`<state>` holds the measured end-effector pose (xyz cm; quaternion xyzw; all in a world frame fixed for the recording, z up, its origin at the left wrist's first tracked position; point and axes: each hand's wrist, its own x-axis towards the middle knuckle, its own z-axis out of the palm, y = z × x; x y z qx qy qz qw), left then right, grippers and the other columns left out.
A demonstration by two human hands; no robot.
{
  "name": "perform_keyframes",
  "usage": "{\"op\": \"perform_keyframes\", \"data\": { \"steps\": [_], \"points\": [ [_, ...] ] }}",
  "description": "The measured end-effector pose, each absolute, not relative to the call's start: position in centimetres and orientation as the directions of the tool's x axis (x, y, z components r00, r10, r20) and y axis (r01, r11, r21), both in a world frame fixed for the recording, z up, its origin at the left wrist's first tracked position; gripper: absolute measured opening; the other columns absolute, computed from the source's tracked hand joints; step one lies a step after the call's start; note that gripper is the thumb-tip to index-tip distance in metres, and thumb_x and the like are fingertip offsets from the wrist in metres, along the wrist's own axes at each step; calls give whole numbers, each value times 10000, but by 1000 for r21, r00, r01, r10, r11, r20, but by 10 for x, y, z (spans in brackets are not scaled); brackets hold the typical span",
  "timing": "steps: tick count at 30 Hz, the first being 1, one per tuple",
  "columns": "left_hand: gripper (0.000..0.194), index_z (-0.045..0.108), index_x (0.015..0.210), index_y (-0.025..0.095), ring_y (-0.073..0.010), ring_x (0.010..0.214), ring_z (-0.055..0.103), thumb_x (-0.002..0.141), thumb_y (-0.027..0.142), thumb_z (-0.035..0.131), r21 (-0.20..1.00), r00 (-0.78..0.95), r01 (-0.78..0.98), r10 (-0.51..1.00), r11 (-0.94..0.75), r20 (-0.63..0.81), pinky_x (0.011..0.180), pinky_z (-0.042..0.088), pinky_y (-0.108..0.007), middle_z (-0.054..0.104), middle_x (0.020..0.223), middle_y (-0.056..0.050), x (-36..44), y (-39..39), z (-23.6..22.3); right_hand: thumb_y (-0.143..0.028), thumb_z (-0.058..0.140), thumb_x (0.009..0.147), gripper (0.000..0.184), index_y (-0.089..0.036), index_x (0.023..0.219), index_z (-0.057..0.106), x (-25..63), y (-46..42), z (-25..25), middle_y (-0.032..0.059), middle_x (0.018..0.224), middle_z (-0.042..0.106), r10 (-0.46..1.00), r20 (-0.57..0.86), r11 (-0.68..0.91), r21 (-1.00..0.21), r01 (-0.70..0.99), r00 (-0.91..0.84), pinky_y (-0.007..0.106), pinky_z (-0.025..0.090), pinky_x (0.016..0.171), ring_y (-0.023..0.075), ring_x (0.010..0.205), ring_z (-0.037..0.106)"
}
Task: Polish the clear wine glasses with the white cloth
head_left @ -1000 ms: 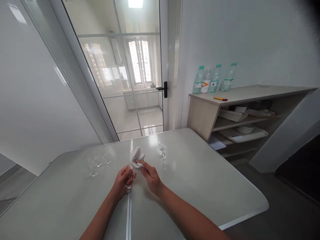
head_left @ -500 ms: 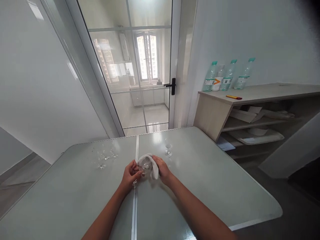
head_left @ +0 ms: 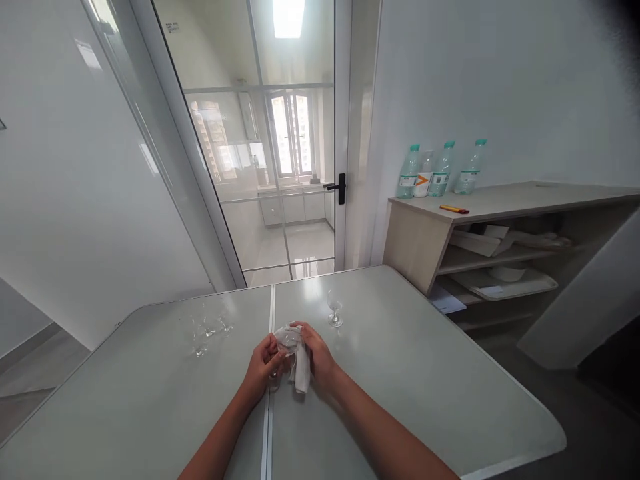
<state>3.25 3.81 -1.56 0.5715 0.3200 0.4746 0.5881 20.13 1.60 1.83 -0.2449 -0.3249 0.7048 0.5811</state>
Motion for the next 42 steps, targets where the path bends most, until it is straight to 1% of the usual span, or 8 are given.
{"op": "perform_keyframes", "data": {
  "steps": [6,13,21,24,27,31,36,42],
  "points": [
    [446,312,810,235,-62,433,419,872,440,702,968,324,-211,925,-135,199,441,275,-196,617,716,39,28,44,-23,-496,688,868,404,-265,1196,635,203,20,19,16,925,687,994,74,-1,-716,-698,-77,282,483,656,188,752,619],
    [423,468,806,200,-78,452,432,839,536,723,969,235,-182,949,-167,208,469,307,-200,527,598,56,28,40,-13,-446,750,820,348,-221,1076,679,201,26,8,12,833,667,988,68,-48,-727,-685,-142,277,458,650,185,716,601],
    [433,525,855,196,-128,594,587,810,562,751,953,351,-301,924,-44,154,586,436,-242,651,791,-17,35,35,-8,-526,730,819,513,-273,1251,616,199,20,12,10,864,661,996,72,12,-710,-704,-56,299,483,624,201,707,624],
    [431,529,865,197,-117,573,565,809,560,754,965,355,-260,925,-39,133,544,415,-225,666,805,-31,36,36,-15,-545,656,877,450,-296,1252,637,206,13,18,26,934,673,993,119,97,-798,-595,2,313,493,646,204,744,618],
    [449,559,854,191,-109,513,512,764,567,787,987,335,-150,936,-64,111,482,369,-214,663,732,-32,35,35,-20,-494,653,885,292,-304,1092,731,215,7,26,42,907,691,933,351,314,-899,-304,-74,408,510,799,250,831,627],
    [455,562,682,174,-93,451,418,688,533,841,992,299,-49,945,-120,129,443,308,-216,525,544,20,31,29,-25,-376,704,848,109,-310,889,781,218,5,34,55,855,709,762,571,600,-800,4,-307,488,411,997,283,925,610],
    [607,362,515,196,-99,472,431,671,526,846,978,344,-82,916,-190,207,472,326,-222,438,490,32,30,25,-23,-498,668,851,290,-221,793,731,211,15,28,21,709,622,943,306,272,-935,-226,-131,318,459,691,199,704,559],
    [524,507,608,173,-90,449,385,806,610,718,940,165,-147,929,-308,330,481,301,-218,462,484,34,32,33,-7,-422,673,798,265,-184,910,705,204,16,23,20,803,644,978,80,-66,-758,-649,-192,277,464,664,180,717,568]
  ]
}}
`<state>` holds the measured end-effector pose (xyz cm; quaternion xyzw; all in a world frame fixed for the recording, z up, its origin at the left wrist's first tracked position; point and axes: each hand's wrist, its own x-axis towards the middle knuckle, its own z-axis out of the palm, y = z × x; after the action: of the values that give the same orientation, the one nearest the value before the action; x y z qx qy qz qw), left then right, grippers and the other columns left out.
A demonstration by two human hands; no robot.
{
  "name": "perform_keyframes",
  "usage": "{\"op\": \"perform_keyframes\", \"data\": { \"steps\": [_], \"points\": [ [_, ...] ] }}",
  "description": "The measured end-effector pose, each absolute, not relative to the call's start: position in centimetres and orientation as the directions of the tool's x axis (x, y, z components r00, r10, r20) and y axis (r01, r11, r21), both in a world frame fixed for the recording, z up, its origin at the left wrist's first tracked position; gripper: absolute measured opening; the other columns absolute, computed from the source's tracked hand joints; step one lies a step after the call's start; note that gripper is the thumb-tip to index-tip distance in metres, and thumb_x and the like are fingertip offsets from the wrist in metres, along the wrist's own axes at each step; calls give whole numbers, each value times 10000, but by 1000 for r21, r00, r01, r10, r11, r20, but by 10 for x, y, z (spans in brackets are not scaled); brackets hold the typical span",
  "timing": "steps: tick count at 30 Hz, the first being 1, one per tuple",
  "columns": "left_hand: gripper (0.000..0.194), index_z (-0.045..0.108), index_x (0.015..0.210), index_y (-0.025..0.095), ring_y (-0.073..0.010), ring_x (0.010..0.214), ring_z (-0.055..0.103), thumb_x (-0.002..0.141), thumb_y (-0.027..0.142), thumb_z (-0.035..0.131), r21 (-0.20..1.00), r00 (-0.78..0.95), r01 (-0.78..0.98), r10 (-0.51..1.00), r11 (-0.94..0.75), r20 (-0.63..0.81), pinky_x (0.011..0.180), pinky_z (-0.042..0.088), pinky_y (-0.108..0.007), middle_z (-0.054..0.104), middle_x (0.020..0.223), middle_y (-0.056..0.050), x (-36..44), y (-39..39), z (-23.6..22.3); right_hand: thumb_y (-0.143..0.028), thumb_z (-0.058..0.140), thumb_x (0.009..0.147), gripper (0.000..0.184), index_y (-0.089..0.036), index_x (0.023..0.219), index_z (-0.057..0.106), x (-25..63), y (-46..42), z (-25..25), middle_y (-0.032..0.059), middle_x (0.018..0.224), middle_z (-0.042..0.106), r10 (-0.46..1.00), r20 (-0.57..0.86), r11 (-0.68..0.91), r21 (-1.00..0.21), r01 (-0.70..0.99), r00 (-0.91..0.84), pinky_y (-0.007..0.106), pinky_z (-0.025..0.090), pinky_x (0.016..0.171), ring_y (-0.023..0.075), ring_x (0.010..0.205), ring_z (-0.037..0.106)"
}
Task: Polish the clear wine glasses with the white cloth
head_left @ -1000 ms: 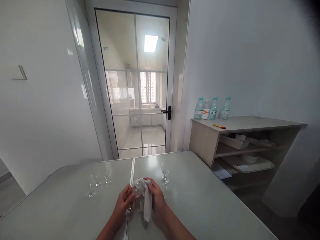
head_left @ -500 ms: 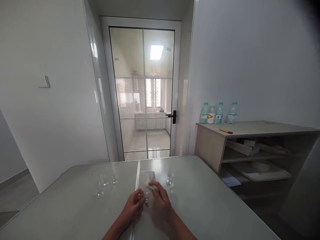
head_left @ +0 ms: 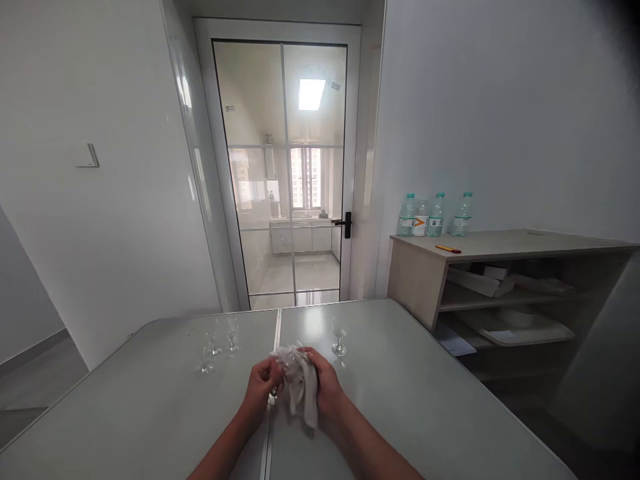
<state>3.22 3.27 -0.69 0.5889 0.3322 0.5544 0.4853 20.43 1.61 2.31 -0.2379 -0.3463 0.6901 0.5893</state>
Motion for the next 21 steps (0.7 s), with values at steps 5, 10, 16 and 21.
{"op": "perform_keyframes", "data": {
  "steps": [5,10,16,21],
  "points": [
    [451,572,676,171,-118,495,449,849,571,689,958,70,-53,956,-282,285,524,352,-233,586,575,-4,32,39,-3,-247,593,783,430,-261,1202,686,207,11,19,25,1030,701,966,250,249,-840,-482,65,311,481,790,217,880,609],
    [464,456,575,186,-113,536,369,816,459,744,876,166,194,895,-442,415,548,289,-234,446,534,38,36,32,-10,-151,559,803,420,-290,1156,738,212,8,19,59,1180,693,818,575,575,-817,26,-23,402,423,998,277,1092,592],
    [372,486,573,198,-125,541,313,852,354,675,761,322,326,823,-561,469,561,261,-258,410,543,39,34,18,-9,-189,613,785,248,-265,983,743,211,14,17,27,889,678,871,491,489,-866,105,-12,336,444,820,228,845,580],
    [289,534,594,208,-139,546,348,827,299,676,741,372,330,802,-585,467,576,262,-266,450,566,20,28,18,-8,-361,674,783,219,-198,648,617,210,31,5,-20,622,568,987,162,150,-932,-331,-8,259,396,598,151,614,481]
  ]
}}
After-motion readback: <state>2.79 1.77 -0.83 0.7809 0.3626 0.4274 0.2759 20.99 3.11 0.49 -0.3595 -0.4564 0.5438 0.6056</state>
